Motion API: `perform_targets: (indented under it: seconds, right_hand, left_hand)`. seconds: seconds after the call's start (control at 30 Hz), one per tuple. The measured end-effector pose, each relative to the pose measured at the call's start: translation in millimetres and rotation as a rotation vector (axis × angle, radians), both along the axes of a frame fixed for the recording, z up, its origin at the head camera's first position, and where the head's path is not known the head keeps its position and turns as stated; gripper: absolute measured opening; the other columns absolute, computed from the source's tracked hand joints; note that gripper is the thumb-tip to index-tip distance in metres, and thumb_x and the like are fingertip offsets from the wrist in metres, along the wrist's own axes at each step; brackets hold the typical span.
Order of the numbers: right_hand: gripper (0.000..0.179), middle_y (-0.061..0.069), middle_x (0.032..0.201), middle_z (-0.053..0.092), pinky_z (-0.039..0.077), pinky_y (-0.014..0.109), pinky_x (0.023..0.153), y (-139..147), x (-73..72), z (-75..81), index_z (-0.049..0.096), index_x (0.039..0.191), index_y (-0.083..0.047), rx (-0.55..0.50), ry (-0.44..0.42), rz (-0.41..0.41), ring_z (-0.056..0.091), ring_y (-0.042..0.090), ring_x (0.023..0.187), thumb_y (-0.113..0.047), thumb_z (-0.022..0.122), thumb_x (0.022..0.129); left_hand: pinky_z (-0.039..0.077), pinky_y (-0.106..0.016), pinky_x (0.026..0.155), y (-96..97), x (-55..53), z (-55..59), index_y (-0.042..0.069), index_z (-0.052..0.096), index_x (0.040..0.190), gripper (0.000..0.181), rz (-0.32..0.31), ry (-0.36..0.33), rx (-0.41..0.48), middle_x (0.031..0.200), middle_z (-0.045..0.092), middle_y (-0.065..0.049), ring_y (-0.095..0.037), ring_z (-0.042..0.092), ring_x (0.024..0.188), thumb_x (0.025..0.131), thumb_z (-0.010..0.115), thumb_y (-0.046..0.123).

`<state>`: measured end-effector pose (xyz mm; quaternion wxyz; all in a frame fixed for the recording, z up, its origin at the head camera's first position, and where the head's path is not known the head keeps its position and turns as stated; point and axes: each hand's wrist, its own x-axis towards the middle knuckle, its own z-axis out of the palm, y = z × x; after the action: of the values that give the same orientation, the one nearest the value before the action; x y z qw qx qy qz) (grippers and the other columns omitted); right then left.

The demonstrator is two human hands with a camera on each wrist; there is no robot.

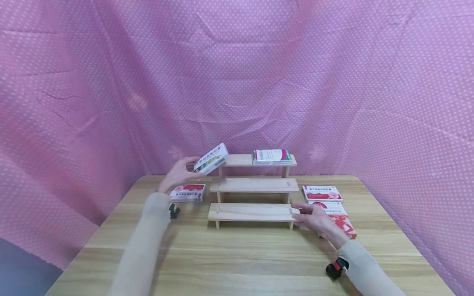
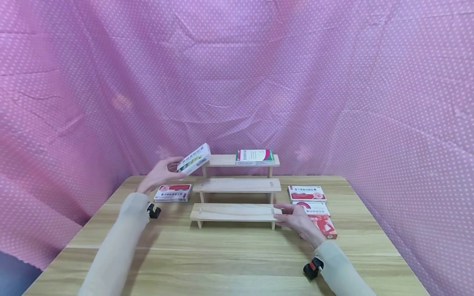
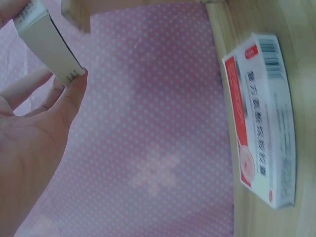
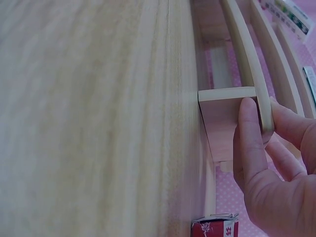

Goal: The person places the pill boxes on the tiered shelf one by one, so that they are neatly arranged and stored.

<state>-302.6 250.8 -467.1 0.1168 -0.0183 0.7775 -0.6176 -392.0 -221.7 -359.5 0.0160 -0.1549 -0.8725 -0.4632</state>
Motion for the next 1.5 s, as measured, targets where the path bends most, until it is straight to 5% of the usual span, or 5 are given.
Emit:
perform_targets:
  seconds: [0.4,0.6,1.0,1.5]
  right_hand:
    - [0.057,0.025,0.143,0.049,0.060,0.036,0.088,-3.7,-2.0,0.8,0.053,0.140,-0.003,0.005,-0.006,-0.020,0.066,0.018,0.103,-0.014,0.073,0.087]
    - [0.057,0.023,0.138,0.054,0.060,0.037,0.088,-5.9,-3.4,2.3,0.054,0.139,-0.004,0.000,-0.007,-0.031,0.066,0.018,0.098,-0.015,0.074,0.087]
    - [0.056,0.026,0.137,0.052,0.060,0.033,0.087,-10.8,-4.9,1.7,0.050,0.140,0.000,-0.034,-0.012,-0.030,0.066,0.016,0.099,-0.011,0.071,0.089]
    - [0.055,0.027,0.136,0.050,0.059,0.034,0.089,-10.5,-5.3,1.5,0.048,0.142,0.001,-0.044,-0.006,-0.022,0.066,0.016,0.099,-0.010,0.068,0.091]
  left_hand:
    - [0.051,-0.043,0.102,34.6,-21.7,4.2,0.007,0.041,0.147,0.087,-0.030,0.036,0.060,0.134,0.051,-0.014,-0.033,0.056,0.122,0.074,0.085,0.027]
    - [0.053,-0.037,0.101,45.4,-29.9,10.6,0.006,0.042,0.146,0.084,-0.095,0.057,0.093,0.136,0.052,-0.014,-0.031,0.056,0.125,0.077,0.083,0.026]
    - [0.051,-0.037,0.092,57.1,-44.5,17.9,0.006,0.040,0.148,0.079,-0.115,0.066,-0.100,0.125,0.059,-0.011,-0.024,0.058,0.101,0.083,0.077,0.033]
    - [0.047,-0.038,0.100,58.0,-57.6,24.7,0.007,0.030,0.153,0.076,-0.184,0.037,-0.194,0.127,0.058,-0.014,-0.025,0.056,0.107,0.091,0.069,0.025]
